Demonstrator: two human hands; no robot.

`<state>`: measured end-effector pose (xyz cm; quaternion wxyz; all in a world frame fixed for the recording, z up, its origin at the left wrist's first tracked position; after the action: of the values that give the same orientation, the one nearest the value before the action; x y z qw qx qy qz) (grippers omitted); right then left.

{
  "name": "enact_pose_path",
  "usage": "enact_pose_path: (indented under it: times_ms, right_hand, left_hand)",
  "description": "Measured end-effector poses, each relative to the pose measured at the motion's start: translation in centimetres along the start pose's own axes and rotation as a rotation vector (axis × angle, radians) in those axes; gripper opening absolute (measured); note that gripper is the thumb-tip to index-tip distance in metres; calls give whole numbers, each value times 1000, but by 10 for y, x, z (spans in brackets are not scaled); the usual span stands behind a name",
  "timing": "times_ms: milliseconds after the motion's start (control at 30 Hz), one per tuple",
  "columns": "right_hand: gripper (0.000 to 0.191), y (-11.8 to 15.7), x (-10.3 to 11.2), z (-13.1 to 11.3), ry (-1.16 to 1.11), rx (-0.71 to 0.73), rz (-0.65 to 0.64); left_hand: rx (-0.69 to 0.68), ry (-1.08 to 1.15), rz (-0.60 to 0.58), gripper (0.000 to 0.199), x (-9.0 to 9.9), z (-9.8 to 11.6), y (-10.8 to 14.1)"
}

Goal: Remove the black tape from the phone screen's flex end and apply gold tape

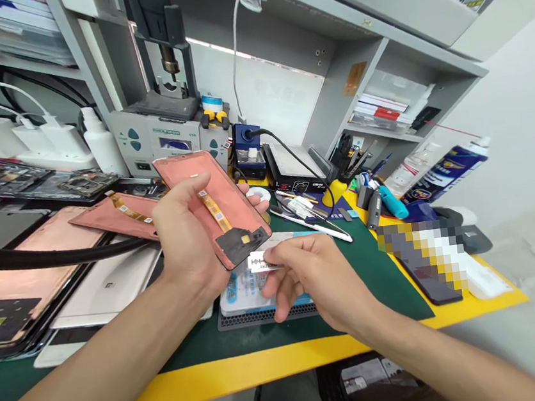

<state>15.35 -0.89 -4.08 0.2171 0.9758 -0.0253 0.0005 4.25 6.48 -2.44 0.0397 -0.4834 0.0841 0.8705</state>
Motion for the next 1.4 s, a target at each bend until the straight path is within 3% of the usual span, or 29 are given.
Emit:
enact_pose_path:
  times_ms: [433,633,1067,1400]
  right_hand:
    - [29,2,-1,7,-119,-27,-27]
    - [28,5,-2,7,-140,36,25]
    - [29,2,-2,7,-117,41,1]
    - [28,4,-3,7,-132,50,-19]
  left_hand:
    - [-25,-10,-28,24,-2,1,2]
    - [-57,23,-11,17,-3,5,2]
    - [-19,6,-68,20,-8,3,3]
    - [-3,-2,-48,23,-6,2,3]
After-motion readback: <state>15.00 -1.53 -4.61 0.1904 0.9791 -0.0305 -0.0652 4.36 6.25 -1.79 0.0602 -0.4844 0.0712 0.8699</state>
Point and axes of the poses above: each hand's wrist, its own y-axis away from the middle knuckle, its own x-axis out of the back of the hand, z = x × y, the point moved 8 cm from there along -y, towards the middle knuckle, and after that the axes turned 5 degrees about -x, right-handed, at the moved point
